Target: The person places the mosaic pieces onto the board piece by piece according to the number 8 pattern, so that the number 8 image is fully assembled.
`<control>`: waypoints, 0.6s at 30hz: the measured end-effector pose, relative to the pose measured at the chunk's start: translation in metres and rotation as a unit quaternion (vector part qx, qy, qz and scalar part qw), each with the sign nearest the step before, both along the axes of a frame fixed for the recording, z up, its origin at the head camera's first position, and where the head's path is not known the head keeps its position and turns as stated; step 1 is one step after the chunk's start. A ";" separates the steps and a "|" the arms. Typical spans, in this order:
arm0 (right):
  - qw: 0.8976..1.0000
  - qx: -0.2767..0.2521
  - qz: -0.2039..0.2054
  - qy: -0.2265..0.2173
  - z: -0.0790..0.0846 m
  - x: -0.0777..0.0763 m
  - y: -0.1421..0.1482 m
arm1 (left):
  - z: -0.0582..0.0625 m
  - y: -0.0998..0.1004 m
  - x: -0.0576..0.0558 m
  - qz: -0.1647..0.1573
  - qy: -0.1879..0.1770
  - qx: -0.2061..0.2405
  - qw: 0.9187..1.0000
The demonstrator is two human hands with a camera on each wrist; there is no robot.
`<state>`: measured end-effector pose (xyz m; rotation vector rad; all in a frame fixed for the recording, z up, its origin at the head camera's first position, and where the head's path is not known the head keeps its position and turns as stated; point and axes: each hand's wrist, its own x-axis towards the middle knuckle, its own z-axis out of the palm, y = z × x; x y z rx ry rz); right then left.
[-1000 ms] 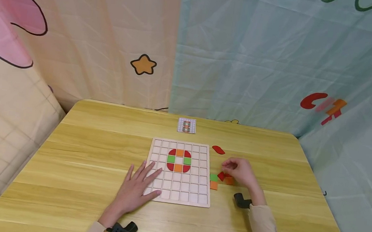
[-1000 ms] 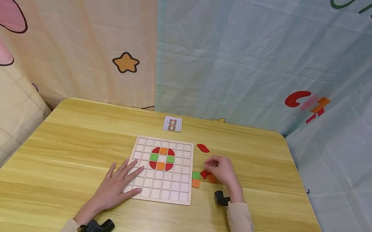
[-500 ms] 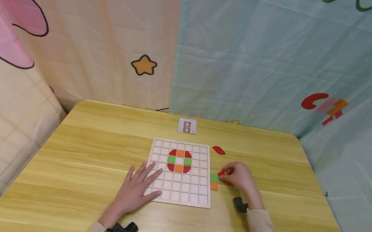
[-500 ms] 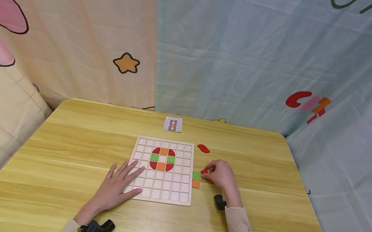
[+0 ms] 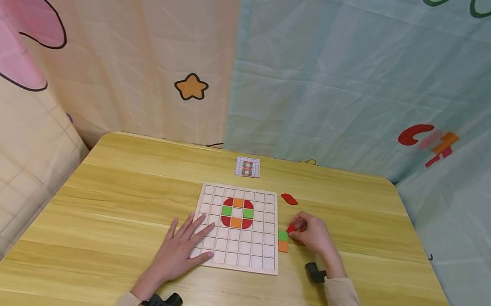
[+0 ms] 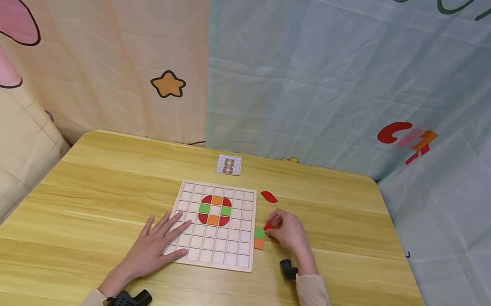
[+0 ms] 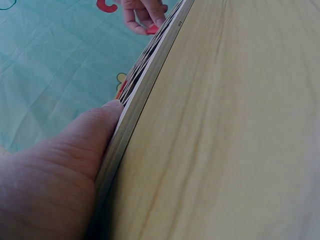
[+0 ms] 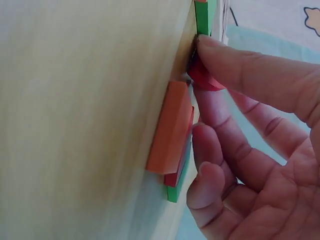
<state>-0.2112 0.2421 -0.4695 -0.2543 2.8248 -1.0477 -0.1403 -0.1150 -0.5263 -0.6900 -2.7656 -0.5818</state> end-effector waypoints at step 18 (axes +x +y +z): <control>0.995 -0.089 0.035 0.011 0.013 0.004 -0.036 | 0.000 0.001 0.000 -0.001 0.000 0.001 1.000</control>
